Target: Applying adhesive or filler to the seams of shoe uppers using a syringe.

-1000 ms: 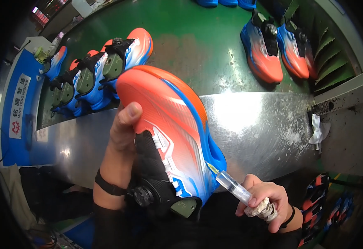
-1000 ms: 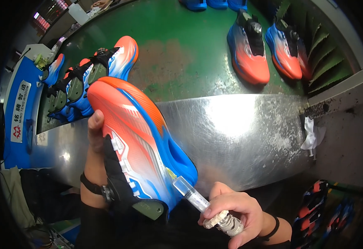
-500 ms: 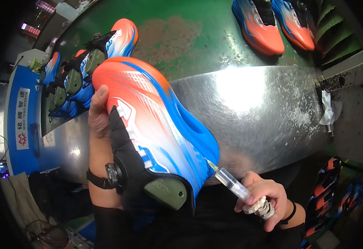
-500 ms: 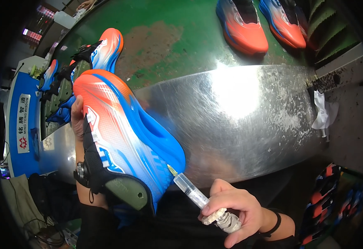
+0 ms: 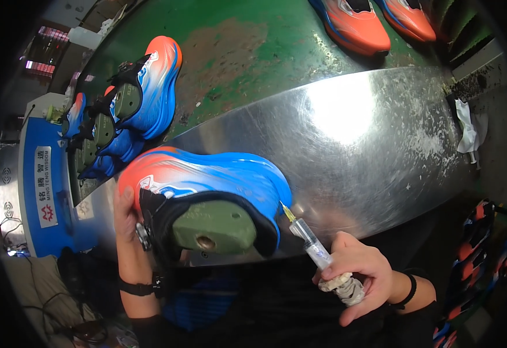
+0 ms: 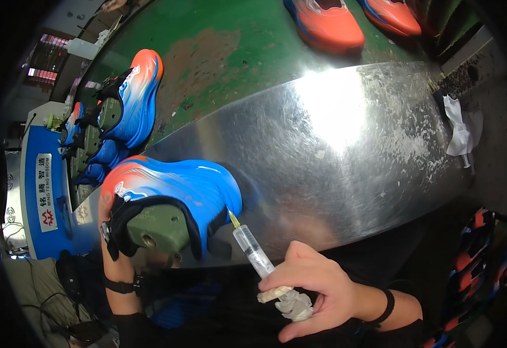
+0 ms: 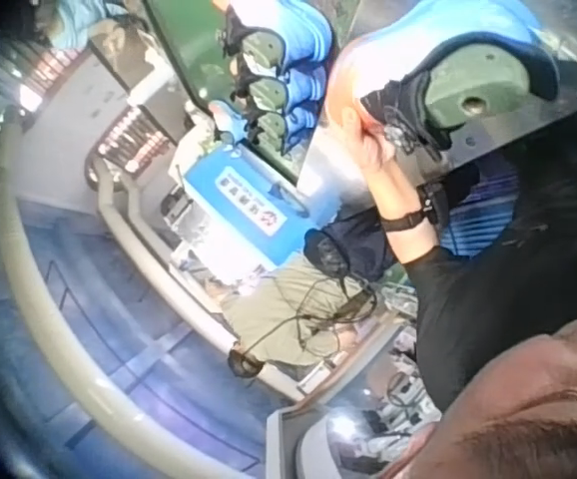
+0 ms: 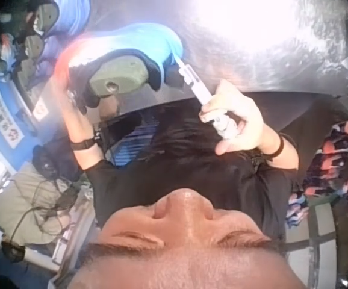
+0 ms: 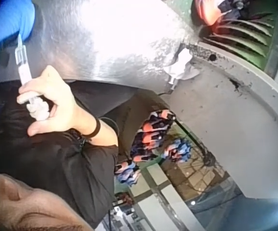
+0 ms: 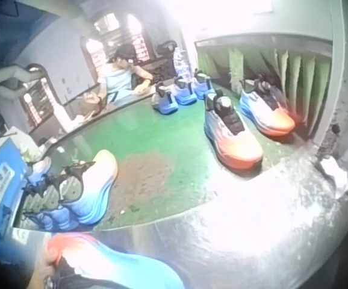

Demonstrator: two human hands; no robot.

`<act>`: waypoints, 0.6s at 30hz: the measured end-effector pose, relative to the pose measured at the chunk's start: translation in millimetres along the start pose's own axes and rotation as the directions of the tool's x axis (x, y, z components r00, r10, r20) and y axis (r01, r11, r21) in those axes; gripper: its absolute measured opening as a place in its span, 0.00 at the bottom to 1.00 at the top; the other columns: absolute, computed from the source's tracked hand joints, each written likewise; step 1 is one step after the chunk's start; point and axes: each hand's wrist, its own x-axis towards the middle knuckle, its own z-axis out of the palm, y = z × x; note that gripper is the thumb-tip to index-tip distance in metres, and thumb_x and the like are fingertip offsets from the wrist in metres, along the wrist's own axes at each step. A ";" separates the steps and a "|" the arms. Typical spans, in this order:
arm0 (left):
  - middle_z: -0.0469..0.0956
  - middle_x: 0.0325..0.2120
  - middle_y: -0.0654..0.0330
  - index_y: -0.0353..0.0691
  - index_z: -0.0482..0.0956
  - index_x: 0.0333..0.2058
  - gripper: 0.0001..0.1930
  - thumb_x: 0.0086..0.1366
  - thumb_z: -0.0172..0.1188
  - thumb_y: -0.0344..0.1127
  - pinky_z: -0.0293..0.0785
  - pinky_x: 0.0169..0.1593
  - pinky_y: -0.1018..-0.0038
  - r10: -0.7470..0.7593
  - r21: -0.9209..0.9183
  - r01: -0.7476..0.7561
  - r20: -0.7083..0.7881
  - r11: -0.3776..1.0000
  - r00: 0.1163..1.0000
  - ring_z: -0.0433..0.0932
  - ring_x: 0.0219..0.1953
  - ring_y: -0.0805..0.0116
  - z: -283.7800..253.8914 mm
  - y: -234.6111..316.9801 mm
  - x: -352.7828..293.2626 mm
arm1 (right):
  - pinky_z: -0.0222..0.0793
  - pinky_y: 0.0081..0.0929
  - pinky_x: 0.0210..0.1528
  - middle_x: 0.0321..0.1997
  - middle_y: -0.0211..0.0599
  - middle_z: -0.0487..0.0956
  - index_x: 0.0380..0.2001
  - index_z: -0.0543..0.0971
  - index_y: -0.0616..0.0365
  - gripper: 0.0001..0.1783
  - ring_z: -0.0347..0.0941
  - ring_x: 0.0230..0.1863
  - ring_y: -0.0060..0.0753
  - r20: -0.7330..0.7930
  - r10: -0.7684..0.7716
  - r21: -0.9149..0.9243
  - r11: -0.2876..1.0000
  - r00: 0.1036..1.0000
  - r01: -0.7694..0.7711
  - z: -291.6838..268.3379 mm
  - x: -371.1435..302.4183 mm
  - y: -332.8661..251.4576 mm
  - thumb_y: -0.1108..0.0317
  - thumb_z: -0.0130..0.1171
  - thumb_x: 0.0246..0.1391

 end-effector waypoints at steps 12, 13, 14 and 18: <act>0.72 0.48 0.51 0.29 0.63 0.52 0.31 0.54 0.65 0.39 0.69 0.55 0.65 -0.249 -0.158 0.240 -0.037 0.958 0.968 0.74 0.49 0.62 21.9 5.5 -89.5 | 0.52 0.23 0.35 0.38 0.31 0.80 0.44 0.75 0.57 0.36 0.59 0.30 0.26 -0.052 -0.040 -0.112 0.993 0.998 0.034 30.3 27.2 12.8 0.53 0.76 0.31; 0.69 0.51 0.44 0.27 0.56 0.57 0.34 0.59 0.59 0.42 0.69 0.55 0.54 -0.243 -0.130 0.245 0.032 0.961 0.969 0.72 0.51 0.50 11.0 -6.0 -97.3 | 0.53 0.23 0.35 0.38 0.31 0.80 0.44 0.75 0.58 0.36 0.59 0.30 0.26 -0.066 -0.043 -0.128 0.991 0.997 0.034 30.2 28.5 12.0 0.54 0.76 0.31; 0.69 0.51 0.44 0.27 0.56 0.58 0.38 0.56 0.62 0.44 0.69 0.55 0.54 -0.252 -0.162 0.258 0.057 0.953 0.966 0.73 0.51 0.51 16.5 -6.8 -101.4 | 0.53 0.23 0.35 0.38 0.31 0.80 0.45 0.75 0.59 0.36 0.59 0.30 0.26 -0.075 -0.046 -0.141 0.989 0.996 0.035 31.7 30.2 11.6 0.54 0.76 0.31; 0.73 0.46 0.46 0.27 0.57 0.57 0.46 0.46 0.70 0.46 0.73 0.52 0.61 -0.340 -0.283 0.358 0.110 0.890 0.934 0.76 0.47 0.56 55.0 -6.2 -113.0 | 0.55 0.21 0.31 0.35 0.27 0.76 0.43 0.77 0.57 0.32 0.57 0.29 0.24 -0.145 0.002 -0.092 0.996 0.989 -0.015 35.1 34.5 6.9 0.57 0.76 0.32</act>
